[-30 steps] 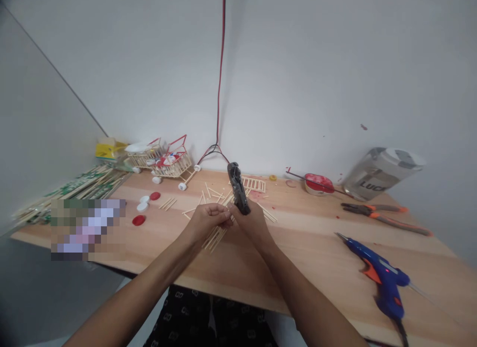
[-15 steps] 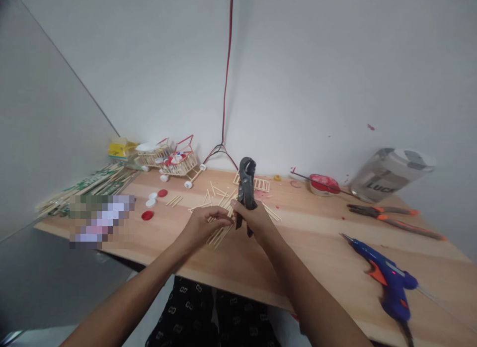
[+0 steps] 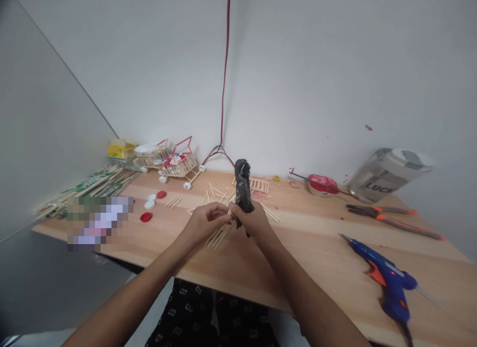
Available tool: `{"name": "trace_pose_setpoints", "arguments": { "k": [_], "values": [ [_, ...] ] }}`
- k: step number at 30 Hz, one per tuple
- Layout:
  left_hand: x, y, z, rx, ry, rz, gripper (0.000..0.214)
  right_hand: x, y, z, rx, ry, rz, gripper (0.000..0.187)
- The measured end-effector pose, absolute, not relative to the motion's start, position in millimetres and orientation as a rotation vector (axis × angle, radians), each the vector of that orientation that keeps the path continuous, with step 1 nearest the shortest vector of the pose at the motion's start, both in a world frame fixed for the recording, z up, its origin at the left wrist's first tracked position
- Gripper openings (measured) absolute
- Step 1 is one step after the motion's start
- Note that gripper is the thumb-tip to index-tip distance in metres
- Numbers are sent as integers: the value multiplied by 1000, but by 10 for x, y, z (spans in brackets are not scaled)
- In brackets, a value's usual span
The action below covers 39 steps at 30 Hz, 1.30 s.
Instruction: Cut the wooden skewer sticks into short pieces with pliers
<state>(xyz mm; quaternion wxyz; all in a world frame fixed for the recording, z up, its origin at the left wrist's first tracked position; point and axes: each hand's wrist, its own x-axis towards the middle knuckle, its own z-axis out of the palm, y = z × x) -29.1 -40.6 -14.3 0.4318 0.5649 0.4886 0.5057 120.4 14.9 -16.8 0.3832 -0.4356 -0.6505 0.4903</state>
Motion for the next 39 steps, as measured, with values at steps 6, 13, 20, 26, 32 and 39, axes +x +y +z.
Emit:
{"name": "trace_pose_setpoints", "arguments": {
  "k": [6,13,20,26,32,39],
  "values": [
    [-217,-307,-228,1092,1133,1336,29,1187,170,-202,-1179,-1743,1049,33],
    [-243,-336,-232,1017,1101,1322,36,1153,137,-194,-1178,-1791,1030,31],
    [-565,-511,54,977,1057,1211,32,1328,141,11,-1034,-2078,1286,39],
    [-809,-652,377,948,978,1195,28,1432,154,47,-740,-2229,1529,53],
    [-836,-646,401,922,1006,1127,31,1405,127,5,-690,-2297,1545,60],
    [-882,-609,398,956,1041,1019,29,1448,174,-28,-677,-2337,1540,57]
  ]
}}
